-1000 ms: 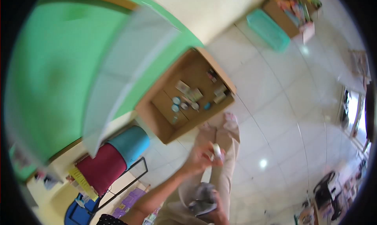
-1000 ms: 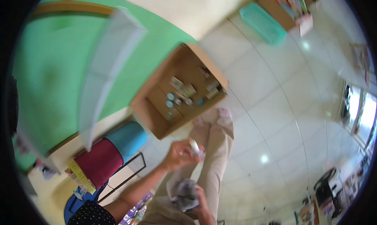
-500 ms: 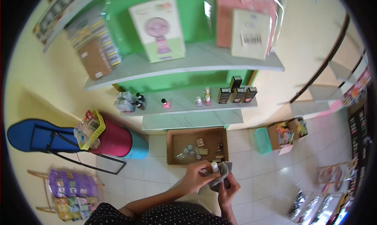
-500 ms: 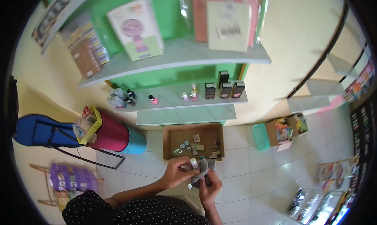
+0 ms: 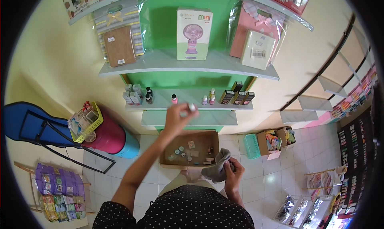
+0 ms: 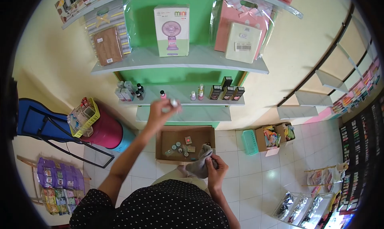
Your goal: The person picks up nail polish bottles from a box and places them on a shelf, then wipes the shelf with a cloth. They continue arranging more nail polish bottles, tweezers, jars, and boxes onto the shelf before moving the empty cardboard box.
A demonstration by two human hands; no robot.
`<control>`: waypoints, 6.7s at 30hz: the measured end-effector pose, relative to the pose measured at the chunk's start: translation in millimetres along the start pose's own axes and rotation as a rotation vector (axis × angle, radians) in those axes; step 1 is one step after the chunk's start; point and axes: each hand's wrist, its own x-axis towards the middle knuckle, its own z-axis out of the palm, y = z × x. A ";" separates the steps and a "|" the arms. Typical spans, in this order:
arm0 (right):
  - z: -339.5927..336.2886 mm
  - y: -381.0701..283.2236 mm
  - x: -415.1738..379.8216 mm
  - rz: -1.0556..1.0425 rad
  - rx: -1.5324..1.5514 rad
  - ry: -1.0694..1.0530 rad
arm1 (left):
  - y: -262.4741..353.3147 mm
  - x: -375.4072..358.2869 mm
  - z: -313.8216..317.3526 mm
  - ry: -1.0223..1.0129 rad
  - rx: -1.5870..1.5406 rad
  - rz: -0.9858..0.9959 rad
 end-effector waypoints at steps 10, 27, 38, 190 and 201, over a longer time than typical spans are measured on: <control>-40.5 4.3 -25.0 0.006 -0.052 0.251 | -92.7 128.9 32.6 -0.168 0.515 -0.024; -45.1 0.5 -28.6 0.072 -0.049 0.361 | -118.1 134.7 42.2 -0.332 0.447 0.024; -41.0 -4.6 -23.3 0.070 -0.033 0.340 | -116.6 135.4 42.7 -0.352 0.470 -0.078; 205.8 55.8 190.2 -0.432 -0.862 -0.083 | -136.8 44.0 -52.6 0.044 0.367 0.130; 197.4 54.7 196.4 -0.454 -0.938 -0.195 | -134.7 43.0 -57.2 -0.027 0.333 0.045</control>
